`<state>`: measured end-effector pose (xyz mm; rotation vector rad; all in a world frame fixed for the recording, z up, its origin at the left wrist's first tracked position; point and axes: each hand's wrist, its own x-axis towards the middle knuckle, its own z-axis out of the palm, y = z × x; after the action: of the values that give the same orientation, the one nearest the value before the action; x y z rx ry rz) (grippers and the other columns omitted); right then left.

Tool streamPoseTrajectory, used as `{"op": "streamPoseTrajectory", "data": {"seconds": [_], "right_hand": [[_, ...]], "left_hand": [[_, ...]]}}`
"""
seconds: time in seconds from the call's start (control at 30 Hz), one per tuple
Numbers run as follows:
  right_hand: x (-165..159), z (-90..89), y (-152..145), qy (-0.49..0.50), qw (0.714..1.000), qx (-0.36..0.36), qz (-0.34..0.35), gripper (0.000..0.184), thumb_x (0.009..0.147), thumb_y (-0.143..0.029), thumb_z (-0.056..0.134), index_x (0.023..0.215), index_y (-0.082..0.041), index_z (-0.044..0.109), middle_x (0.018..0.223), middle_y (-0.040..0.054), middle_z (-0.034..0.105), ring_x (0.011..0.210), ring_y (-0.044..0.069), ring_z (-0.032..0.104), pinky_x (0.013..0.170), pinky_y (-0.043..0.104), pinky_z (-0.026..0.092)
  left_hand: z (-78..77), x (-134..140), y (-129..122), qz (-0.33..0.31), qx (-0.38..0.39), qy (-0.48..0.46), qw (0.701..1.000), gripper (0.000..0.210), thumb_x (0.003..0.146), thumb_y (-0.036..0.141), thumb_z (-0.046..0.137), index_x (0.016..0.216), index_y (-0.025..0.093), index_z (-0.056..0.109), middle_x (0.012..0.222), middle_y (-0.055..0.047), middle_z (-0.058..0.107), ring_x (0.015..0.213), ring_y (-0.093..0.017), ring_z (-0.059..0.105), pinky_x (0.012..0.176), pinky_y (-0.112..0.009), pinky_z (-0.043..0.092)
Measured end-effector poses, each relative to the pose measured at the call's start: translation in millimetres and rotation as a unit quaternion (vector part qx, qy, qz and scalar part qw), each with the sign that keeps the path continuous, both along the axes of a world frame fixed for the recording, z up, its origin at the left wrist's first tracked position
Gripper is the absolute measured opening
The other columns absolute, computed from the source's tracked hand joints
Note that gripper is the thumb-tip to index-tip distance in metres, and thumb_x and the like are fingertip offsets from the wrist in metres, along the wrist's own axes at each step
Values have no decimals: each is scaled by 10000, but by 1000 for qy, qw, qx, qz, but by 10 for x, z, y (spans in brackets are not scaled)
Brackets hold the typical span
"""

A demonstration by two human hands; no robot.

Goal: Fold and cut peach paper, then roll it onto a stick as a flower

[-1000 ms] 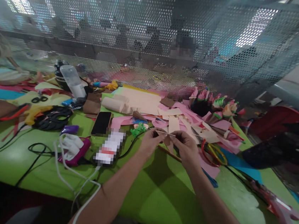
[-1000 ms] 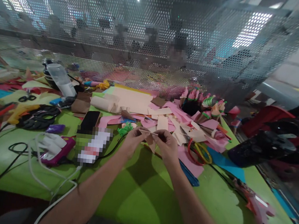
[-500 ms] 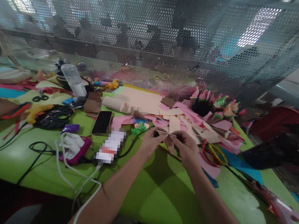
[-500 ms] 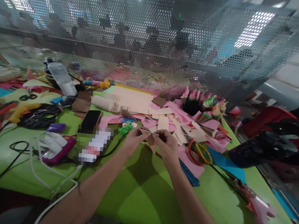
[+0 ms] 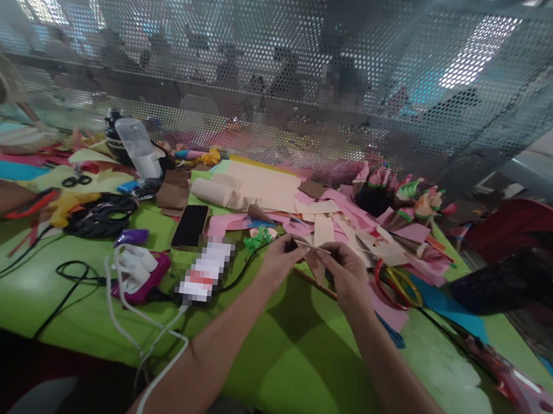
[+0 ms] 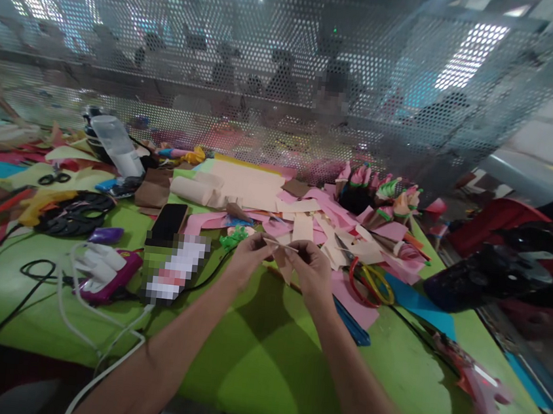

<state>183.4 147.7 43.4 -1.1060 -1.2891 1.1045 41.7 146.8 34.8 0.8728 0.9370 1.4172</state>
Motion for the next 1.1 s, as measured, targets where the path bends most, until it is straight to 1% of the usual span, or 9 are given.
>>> {"op": "streamPoseTrajectory", "data": {"seconds": [0.13,0.37,0.5,0.63,0.77,0.9,1.1], "right_hand": [[-8,-10,3,4,1000,0,5,352,629,-521,785,762,-214,675,716,20,672,659,169,579,612,296,454],[-4,17,-12,2,1000,-2,-5,327,636,-485,788,748,-202,669,691,12,658,639,159,569,608,291,445],[-10,10,-8,15,1000,-9,2,360,621,-512,793,753,-200,671,696,14,670,627,155,574,595,286,446],[-8,0,-6,5,1000,-2,-2,372,626,-533,790,752,-205,669,687,14,665,622,157,566,586,289,441],[-3,9,-12,1,1000,-2,-11,349,627,-507,790,752,-207,662,679,10,651,620,157,559,584,289,427],[-8,25,-18,2,1000,-10,-8,331,627,-479,787,756,-203,657,681,8,644,620,156,557,588,290,419],[-12,25,-19,10,1000,-11,-10,324,629,-471,784,760,-203,660,689,11,648,627,159,562,593,293,422]], "left_hand": [[19,2,-5,1,5,5,1000,258,562,316,815,689,168,646,631,26,585,611,-97,504,614,-231,403],[61,0,-17,2,-5,6,1000,248,561,313,802,679,170,636,621,26,576,607,-99,498,613,-239,404],[63,-8,-18,5,-7,4,1000,255,557,312,800,681,173,626,623,31,575,612,-100,504,621,-240,408],[56,-11,-17,4,-7,5,1000,250,563,308,797,693,173,631,642,28,588,629,-104,516,638,-247,417],[49,-18,-9,15,-7,9,1000,240,589,304,794,701,171,629,636,31,571,609,-98,504,626,-249,406],[46,-24,-3,12,-8,10,1000,235,610,304,794,699,171,621,634,32,569,600,-96,507,630,-251,410],[52,-25,-3,8,-4,-2,1000,248,595,305,805,698,171,624,637,31,577,608,-95,512,624,-244,414]]}}
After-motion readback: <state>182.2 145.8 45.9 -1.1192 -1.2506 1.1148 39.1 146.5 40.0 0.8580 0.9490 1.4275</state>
